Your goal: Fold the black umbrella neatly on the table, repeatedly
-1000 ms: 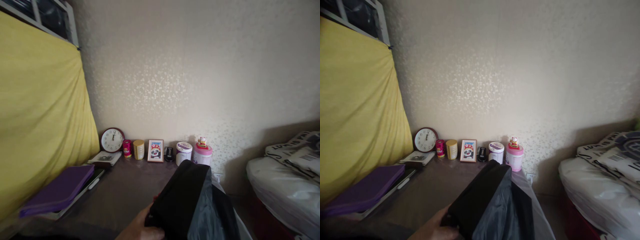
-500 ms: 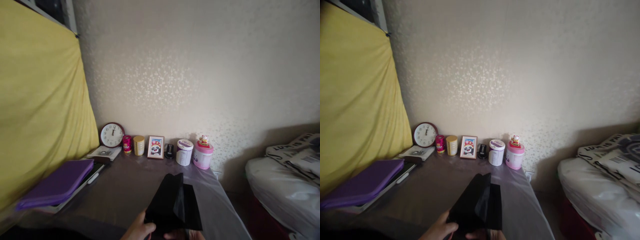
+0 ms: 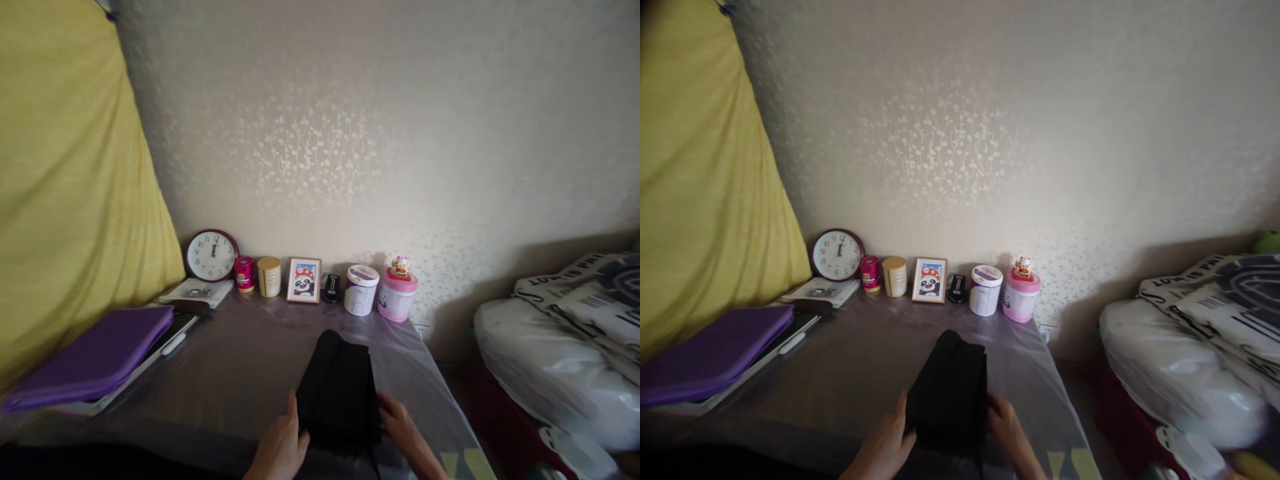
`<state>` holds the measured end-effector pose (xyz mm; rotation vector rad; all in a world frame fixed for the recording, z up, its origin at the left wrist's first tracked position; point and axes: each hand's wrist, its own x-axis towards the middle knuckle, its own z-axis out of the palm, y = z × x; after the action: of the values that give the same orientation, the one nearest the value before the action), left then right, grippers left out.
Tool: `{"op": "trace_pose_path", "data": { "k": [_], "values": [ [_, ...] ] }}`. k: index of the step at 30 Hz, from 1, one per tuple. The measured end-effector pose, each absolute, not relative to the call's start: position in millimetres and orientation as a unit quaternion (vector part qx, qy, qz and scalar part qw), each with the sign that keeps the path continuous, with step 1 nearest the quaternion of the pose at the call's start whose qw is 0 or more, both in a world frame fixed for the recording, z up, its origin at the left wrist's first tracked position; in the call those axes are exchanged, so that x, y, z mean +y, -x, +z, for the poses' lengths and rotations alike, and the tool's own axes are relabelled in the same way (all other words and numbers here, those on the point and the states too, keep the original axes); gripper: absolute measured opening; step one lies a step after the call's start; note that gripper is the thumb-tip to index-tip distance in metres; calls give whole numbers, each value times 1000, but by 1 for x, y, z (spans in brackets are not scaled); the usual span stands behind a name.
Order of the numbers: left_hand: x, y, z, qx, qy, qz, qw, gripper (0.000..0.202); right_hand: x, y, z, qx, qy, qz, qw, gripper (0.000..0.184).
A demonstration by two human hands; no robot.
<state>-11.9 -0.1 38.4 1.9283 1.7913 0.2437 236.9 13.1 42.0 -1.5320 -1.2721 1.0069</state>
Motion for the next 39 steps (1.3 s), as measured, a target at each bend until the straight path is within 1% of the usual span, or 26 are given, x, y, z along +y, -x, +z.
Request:
{"op": "trace_pose_path", "data": {
  "k": [2, 4, 9, 11, 13, 16, 20, 25, 27, 34, 39],
  "values": [
    [-2, 8, 43, 659, -716, 64, 220, 66, 19, -246, 52, -507, 647, 341, 457, 32],
    [-3, 6, 50, 655, -726, 48, 204, 65, 21, -246, 60, -505, 664, 305, 459, 35],
    [-5, 2, 56, 656, -736, 32, 166, 64, 24, -221, 60, -501, 675, 339, 424, 49],
    [-5, 1, 55, 657, -737, 30, 157, 63, 28, -214, 53, -489, 687, 333, 421, 50],
    [-4, 1, 53, 657, -737, 30, 156, 63, 34, -211, 48, -483, 688, 329, 430, 47],
    [-4, 2, 51, 654, -738, 36, 160, 63, 43, -208, 53, -464, 656, 377, 461, 42],
    [-3, 4, 52, 653, -737, 38, 171, 63, 55, -193, 79, -421, 588, 472, 504, 43],
    [-1, 2, 54, 658, -731, 25, 177, 66, 83, -157, 96, -415, 528, 506, 541, 47],
    [-1, 1, 54, 662, -729, 22, 173, 65, 96, -140, 93, -438, 535, 492, 529, 47],
    [1, -5, 53, 664, -733, 7, 150, 63, 117, -100, 67, -539, 616, 394, 418, 35],
    [0, 0, 55, 665, -732, 15, 151, 59, 117, -97, 61, -604, 651, 306, 343, 36]
  ]
}}
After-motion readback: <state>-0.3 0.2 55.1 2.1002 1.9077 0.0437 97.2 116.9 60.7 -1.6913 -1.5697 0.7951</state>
